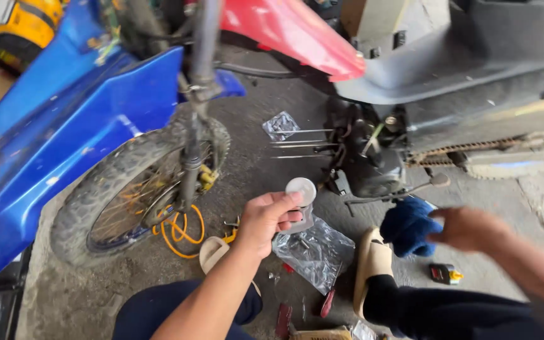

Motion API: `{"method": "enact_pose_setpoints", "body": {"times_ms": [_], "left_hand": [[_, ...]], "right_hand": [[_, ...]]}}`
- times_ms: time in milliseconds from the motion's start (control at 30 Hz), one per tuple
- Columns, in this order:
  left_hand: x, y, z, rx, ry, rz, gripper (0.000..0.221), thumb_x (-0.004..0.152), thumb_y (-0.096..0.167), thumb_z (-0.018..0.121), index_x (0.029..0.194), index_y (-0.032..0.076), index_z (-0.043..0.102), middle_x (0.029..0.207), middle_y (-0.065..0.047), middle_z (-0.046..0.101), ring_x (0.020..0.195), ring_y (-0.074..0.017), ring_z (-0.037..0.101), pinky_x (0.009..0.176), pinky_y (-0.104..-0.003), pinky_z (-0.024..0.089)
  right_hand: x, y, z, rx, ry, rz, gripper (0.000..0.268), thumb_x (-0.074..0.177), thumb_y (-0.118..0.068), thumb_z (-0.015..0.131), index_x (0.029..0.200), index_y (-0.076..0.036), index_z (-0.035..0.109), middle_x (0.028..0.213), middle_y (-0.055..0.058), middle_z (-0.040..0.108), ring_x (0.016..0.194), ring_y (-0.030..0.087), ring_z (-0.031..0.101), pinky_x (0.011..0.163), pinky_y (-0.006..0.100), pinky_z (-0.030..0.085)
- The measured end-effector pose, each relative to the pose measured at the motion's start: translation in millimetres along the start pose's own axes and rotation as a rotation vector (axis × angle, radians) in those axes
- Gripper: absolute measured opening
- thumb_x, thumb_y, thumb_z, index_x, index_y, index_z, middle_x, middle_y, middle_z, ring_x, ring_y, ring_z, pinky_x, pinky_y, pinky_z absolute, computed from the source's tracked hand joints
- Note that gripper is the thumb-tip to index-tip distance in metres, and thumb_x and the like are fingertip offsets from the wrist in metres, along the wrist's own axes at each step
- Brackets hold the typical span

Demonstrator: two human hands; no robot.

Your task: The person sits on the ground next to a motorcycle and fits piston rings onto a piston, using a screwdriver to work the rings into the grooves. They then pour oil from a small bottle onto the piston, spread it by hand, and move the piston toward the cylinder on the ground.

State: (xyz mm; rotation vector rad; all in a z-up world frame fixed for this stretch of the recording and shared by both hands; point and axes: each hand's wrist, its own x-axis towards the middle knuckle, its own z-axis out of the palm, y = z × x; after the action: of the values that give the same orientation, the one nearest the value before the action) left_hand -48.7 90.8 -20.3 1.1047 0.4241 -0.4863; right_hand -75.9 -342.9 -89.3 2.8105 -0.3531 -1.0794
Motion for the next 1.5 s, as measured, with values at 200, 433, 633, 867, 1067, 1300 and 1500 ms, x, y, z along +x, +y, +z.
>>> {"method": "enact_pose_setpoints", "body": {"times_ms": [200, 433, 633, 867, 1067, 1300, 1500], "left_hand": [[2, 17, -7, 0.209, 0.009, 0.154, 0.033, 0.075, 0.016, 0.083, 0.098, -0.006, 0.074, 0.077, -0.01, 0.072, 0.059, -0.0121, 0.061, 0.049, -0.02, 0.044], [-17, 29, -13, 0.736, 0.033, 0.263, 0.032, 0.072, 0.023, 0.086, 0.097, 0.004, 0.078, 0.081, -0.004, 0.076, 0.065, -0.0106, 0.068, 0.057, -0.021, 0.056], [-18, 19, -17, 0.518, -0.008, 0.232, 0.034, 0.073, 0.015, 0.085, 0.099, -0.003, 0.076, 0.082, -0.009, 0.076, 0.065, -0.0129, 0.069, 0.057, -0.021, 0.057], [4, -13, -24, 0.367, -0.031, 0.163, 0.038, 0.074, 0.014, 0.085, 0.102, -0.007, 0.072, 0.087, -0.013, 0.074, 0.072, -0.0162, 0.069, 0.066, -0.023, 0.058], [13, -41, -24, 0.235, -0.05, 0.029, 0.032, 0.075, 0.009, 0.086, 0.1, -0.007, 0.072, 0.087, -0.013, 0.073, 0.073, -0.0167, 0.066, 0.068, -0.023, 0.054], [5, -39, -14, 0.254, -0.065, -0.017, 0.03, 0.076, 0.012, 0.085, 0.098, -0.006, 0.075, 0.084, -0.012, 0.074, 0.072, -0.0146, 0.066, 0.066, -0.022, 0.052], [7, -46, -11, 0.216, -0.092, -0.052, 0.026, 0.077, 0.008, 0.084, 0.096, -0.007, 0.075, 0.079, -0.012, 0.072, 0.068, -0.0145, 0.065, 0.064, -0.022, 0.052]], "right_hand": [[12, -39, 48, -0.119, 0.265, 0.073, 0.045, 0.091, -0.049, 0.057, 0.12, -0.014, 0.058, 0.099, 0.009, 0.082, 0.089, 0.029, 0.081, 0.077, 0.039, 0.065], [-17, -31, 8, -0.1, 0.194, 0.057, 0.04, 0.101, -0.038, 0.046, 0.138, -0.031, 0.059, 0.102, -0.005, 0.086, 0.084, 0.014, 0.087, 0.071, 0.028, 0.072], [-71, -83, -48, 0.087, 0.311, 0.068, 0.038, 0.093, -0.06, 0.059, 0.112, -0.034, 0.079, 0.076, -0.001, 0.083, 0.066, 0.018, 0.077, 0.068, 0.031, 0.061], [-122, -138, -62, 0.682, 0.433, -0.503, 0.012, 0.082, -0.016, 0.075, 0.088, -0.008, 0.082, 0.079, 0.003, 0.082, 0.058, 0.017, 0.07, 0.055, 0.029, 0.058], [-176, -195, -73, 0.383, 0.521, -1.414, 0.039, 0.077, -0.039, 0.081, 0.059, -0.015, 0.057, 0.057, -0.002, 0.054, 0.051, 0.021, 0.057, 0.113, 0.065, 0.035], [-167, -205, -69, 0.36, 0.433, -1.507, 0.026, 0.077, -0.035, 0.077, 0.073, -0.01, 0.071, 0.062, 0.004, 0.061, 0.055, 0.027, 0.06, 0.12, 0.062, 0.028], [-162, -206, -55, 0.489, 0.239, -1.576, 0.032, 0.085, -0.037, 0.075, 0.073, -0.008, 0.067, 0.064, 0.006, 0.064, 0.059, 0.032, 0.065, 0.112, 0.057, 0.04]]}}
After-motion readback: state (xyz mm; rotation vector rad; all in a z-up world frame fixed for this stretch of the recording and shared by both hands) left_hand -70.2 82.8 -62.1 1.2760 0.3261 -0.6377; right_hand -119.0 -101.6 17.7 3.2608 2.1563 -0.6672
